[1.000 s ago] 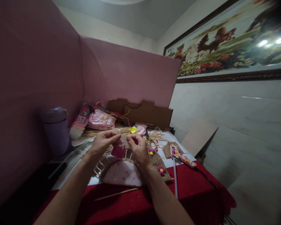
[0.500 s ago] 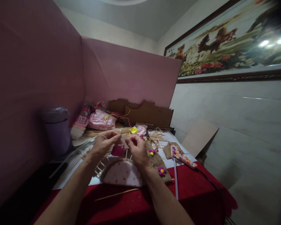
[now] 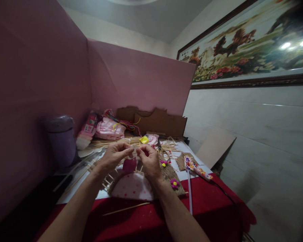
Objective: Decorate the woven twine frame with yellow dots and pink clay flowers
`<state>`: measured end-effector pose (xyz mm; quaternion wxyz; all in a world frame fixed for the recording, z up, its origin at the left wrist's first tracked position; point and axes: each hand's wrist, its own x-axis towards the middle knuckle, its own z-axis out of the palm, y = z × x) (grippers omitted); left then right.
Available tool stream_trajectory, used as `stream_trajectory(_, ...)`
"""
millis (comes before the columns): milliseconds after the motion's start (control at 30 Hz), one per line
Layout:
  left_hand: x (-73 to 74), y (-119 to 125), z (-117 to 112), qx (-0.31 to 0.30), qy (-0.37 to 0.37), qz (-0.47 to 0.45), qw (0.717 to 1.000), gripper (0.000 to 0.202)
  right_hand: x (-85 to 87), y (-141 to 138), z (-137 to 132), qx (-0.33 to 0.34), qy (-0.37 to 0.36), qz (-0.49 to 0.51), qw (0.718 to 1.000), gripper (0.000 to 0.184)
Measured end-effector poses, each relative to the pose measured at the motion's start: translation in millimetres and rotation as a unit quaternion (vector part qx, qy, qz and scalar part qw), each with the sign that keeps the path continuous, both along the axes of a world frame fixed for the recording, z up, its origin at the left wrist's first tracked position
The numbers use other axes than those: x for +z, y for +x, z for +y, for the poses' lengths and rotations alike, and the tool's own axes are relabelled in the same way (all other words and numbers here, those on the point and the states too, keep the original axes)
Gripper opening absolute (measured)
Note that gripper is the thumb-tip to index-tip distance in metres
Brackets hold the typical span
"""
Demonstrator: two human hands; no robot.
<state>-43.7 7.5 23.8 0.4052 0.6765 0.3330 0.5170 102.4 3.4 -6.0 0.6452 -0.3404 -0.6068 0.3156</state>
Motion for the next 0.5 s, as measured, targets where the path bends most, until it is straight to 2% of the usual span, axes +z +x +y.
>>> stream_trajectory(200, -3.5, 0.9, 3.6, 0.003, 0.01, -0.012, 1.0, 0.024, -0.3, 0.1, 0.1, -0.015, -0.004, -0.002, 1.0, 0.018)
stream_trajectory(433, 1.3, 0.5, -0.4, 0.038, 0.021, -0.029, 0.999, 0.022, 4.9, 1.5, -4.9, -0.054, -0.028, 0.037, 0.997, 0.018)
stream_trajectory(500, 2.1, 1.2, -0.4, 0.065, 0.028, -0.037, 0.997, 0.02, 3.7, 1.7, -4.8, -0.068, -0.015, 0.03, 0.997, 0.018)
